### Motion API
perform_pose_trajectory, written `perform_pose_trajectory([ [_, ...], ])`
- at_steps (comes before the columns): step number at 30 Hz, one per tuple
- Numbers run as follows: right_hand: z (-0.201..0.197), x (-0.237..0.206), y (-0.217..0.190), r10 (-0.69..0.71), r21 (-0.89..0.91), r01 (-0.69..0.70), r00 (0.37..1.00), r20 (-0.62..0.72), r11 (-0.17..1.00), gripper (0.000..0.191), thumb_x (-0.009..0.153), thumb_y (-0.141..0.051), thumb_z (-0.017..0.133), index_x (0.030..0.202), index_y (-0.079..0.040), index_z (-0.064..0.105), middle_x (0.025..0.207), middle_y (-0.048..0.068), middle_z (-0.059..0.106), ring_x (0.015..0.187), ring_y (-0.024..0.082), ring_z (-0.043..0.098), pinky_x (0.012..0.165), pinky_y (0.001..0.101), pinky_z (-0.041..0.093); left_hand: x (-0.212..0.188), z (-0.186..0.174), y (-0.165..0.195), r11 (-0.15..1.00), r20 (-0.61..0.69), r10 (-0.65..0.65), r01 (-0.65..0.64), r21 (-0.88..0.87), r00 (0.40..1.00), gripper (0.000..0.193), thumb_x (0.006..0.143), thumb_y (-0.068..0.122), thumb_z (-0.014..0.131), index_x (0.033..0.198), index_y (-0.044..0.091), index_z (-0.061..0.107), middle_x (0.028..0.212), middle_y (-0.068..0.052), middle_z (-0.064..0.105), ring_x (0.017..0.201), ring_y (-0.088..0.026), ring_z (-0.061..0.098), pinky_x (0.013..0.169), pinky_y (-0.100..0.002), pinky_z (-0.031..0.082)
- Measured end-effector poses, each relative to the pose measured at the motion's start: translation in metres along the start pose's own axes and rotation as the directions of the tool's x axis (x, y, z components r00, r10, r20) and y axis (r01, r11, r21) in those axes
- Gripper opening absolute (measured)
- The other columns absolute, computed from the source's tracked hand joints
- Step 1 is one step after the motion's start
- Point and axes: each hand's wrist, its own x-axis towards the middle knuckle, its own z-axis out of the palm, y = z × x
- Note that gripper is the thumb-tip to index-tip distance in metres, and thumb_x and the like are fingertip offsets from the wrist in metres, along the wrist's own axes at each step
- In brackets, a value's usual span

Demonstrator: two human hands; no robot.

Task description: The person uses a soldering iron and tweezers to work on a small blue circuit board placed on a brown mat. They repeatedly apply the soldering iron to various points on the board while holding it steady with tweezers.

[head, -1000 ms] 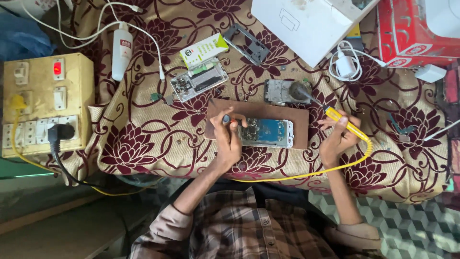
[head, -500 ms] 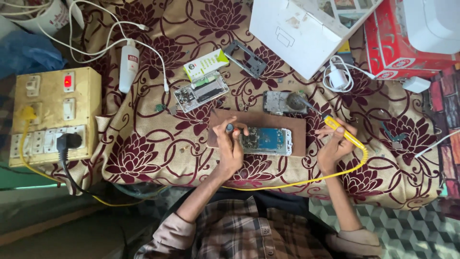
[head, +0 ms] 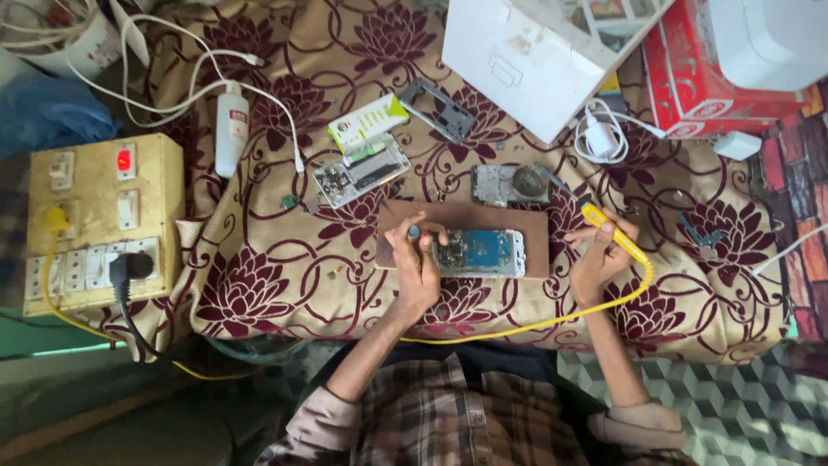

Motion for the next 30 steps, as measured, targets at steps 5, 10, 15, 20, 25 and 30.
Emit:
perform_pose_trajectory([
  [5, -0.002, 0.004, 0.001, 0.035, 0.003, -0.035, 0.999, -0.028, 0.999, 0.035, 0.117, -0.030, 0.045, 0.125, 0.004, 0.047, 0.091, 0.020, 0.073, 0.066, 0.019, 0.066, 0.065, 0.0264, 0.051, -0.006, 0.002, 0.001, 0.991, -0.022, 0.108, -0.106, 0.082, 0.994, 0.034, 0.121, 0.032, 0.031, 0.145, 0.010, 0.040, 0.091, -0.004, 0.063, 0.073, -0.013, 0.047, 0.075, -0.036, 0.039],
  [10, -0.004, 0.011, 0.004, 0.092, 0.062, -0.086, 0.990, -0.106, 0.994, 0.029, 0.116, -0.025, 0.047, 0.114, 0.004, 0.048, 0.097, 0.022, 0.072, 0.069, 0.023, 0.071, 0.062, 0.0291, 0.054, -0.007, 0.011, -0.004, 0.971, 0.036, -0.076, 0.083, -0.225, 0.996, 0.037, 0.117, 0.032, 0.034, 0.145, 0.007, 0.035, 0.095, -0.007, 0.060, 0.067, -0.009, 0.046, 0.060, -0.024, 0.040],
  [15, -0.009, 0.016, 0.007, 0.125, 0.047, -0.122, 0.989, -0.080, 0.991, 0.029, 0.115, -0.024, 0.045, 0.114, 0.004, 0.052, 0.096, 0.020, 0.073, 0.074, 0.022, 0.074, 0.065, 0.0279, 0.056, -0.011, 0.018, -0.009, 0.986, -0.012, -0.001, -0.001, -0.165, 1.000, 0.033, 0.119, 0.029, 0.035, 0.145, 0.009, 0.034, 0.096, -0.008, 0.061, 0.076, -0.012, 0.052, 0.067, -0.027, 0.043],
  [20, -0.009, 0.022, 0.008, 0.106, -0.039, -0.106, 0.994, 0.008, 0.994, 0.031, 0.116, -0.023, 0.043, 0.118, 0.005, 0.056, 0.099, 0.019, 0.075, 0.080, 0.021, 0.074, 0.069, 0.0257, 0.055, -0.009, 0.024, -0.009, 0.976, -0.034, 0.076, -0.081, -0.204, 0.997, 0.031, 0.120, 0.026, 0.036, 0.145, 0.009, 0.033, 0.098, -0.012, 0.060, 0.087, -0.016, 0.055, 0.084, -0.033, 0.046],
  [25, -0.013, 0.024, 0.008, 0.125, -0.091, -0.118, 0.989, 0.073, 0.989, 0.025, 0.113, -0.016, 0.047, 0.115, 0.006, 0.060, 0.102, 0.019, 0.075, 0.084, 0.021, 0.077, 0.067, 0.0254, 0.057, -0.009, 0.025, -0.008, 0.983, 0.001, 0.006, -0.006, -0.184, 1.000, 0.029, 0.119, 0.023, 0.031, 0.145, 0.009, 0.031, 0.097, -0.010, 0.062, 0.088, -0.015, 0.058, 0.082, -0.030, 0.047],
  [30, -0.012, 0.025, 0.008, 0.155, -0.136, -0.154, 0.988, -0.005, 0.979, 0.024, 0.110, -0.014, 0.050, 0.118, 0.007, 0.061, 0.099, 0.020, 0.074, 0.081, 0.022, 0.076, 0.063, 0.0254, 0.057, -0.009, 0.027, -0.008, 0.981, -0.017, 0.075, -0.077, -0.176, 0.997, 0.028, 0.120, 0.020, 0.033, 0.145, 0.009, 0.031, 0.098, -0.012, 0.060, 0.088, -0.017, 0.058, 0.084, -0.033, 0.048],
])
